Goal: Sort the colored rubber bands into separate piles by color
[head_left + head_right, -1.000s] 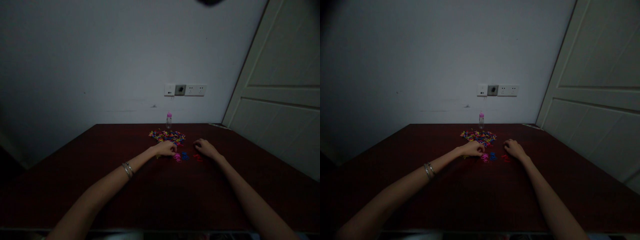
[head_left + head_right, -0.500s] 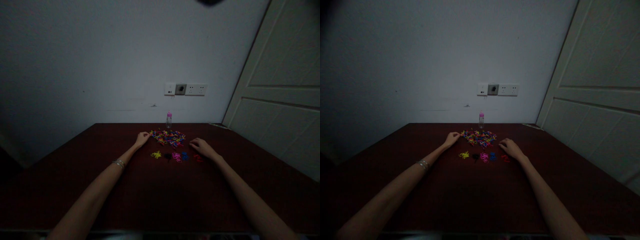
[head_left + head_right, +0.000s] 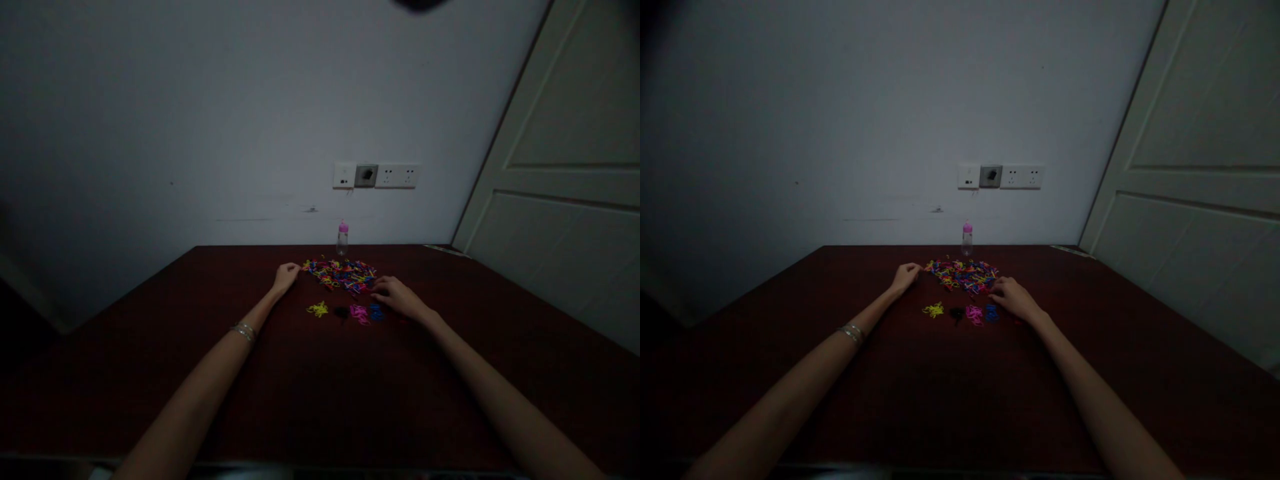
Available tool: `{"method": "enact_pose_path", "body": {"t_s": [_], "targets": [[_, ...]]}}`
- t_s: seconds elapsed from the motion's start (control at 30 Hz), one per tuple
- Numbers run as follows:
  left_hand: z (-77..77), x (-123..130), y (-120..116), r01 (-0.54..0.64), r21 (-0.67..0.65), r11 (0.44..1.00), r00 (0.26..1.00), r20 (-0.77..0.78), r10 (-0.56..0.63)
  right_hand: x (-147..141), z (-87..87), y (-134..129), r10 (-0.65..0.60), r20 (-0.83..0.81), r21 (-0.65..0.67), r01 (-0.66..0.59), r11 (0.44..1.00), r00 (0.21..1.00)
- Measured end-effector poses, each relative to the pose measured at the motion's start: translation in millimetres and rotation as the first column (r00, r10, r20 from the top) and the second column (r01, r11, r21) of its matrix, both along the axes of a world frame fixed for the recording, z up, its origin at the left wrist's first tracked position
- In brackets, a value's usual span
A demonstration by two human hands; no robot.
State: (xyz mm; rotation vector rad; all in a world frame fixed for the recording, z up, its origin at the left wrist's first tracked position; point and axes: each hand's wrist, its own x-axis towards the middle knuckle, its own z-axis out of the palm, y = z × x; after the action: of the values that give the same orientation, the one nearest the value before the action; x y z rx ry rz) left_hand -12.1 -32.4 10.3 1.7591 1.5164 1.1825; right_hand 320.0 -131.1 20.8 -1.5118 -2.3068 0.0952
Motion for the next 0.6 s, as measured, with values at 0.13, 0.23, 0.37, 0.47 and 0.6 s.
{"method": "enact_pose_path", "body": {"t_s": [0.13, 0.23, 0.37, 0.47, 0.6], "targets": [[1.0, 0.6, -2.9, 0.000, -0.006, 1.000, 1.000, 0.001, 0.000, -1.8, -2.1, 1.0, 0.009, 0.016, 0.020, -0.009, 1.000, 1.000], [3.0, 1.3, -6.0, -0.005, -0.008, 1.000, 1.000, -0.023, 0.005, -1.6, -2.9, 1.1, 0.011, 0.022, 0.038, -0.012, 0.999, 1.000], [4.0, 1.2, -8.1, 0.003, 0.005, 1.000, 1.000, -0.024, -0.003, -1.9, -3.1, 1.1, 0.007, 0.017, 0.041, -0.007, 0.999, 1.000], [3.7, 1.3, -8.1, 0.003, 0.016, 1.000, 1.000, -0.006, -0.003, -1.7, -1.8, 1.8, 0.015, 0.000, 0.031, -0.015, 0.999, 1.000], [2.4, 2.0, -6.7, -0.001, 0.037, 0.999, 1.000, 0.030, 0.000, 7.1, 6.1, 2.6, 0.048, -0.108, 0.034, -0.044, 0.998, 0.993]]}}
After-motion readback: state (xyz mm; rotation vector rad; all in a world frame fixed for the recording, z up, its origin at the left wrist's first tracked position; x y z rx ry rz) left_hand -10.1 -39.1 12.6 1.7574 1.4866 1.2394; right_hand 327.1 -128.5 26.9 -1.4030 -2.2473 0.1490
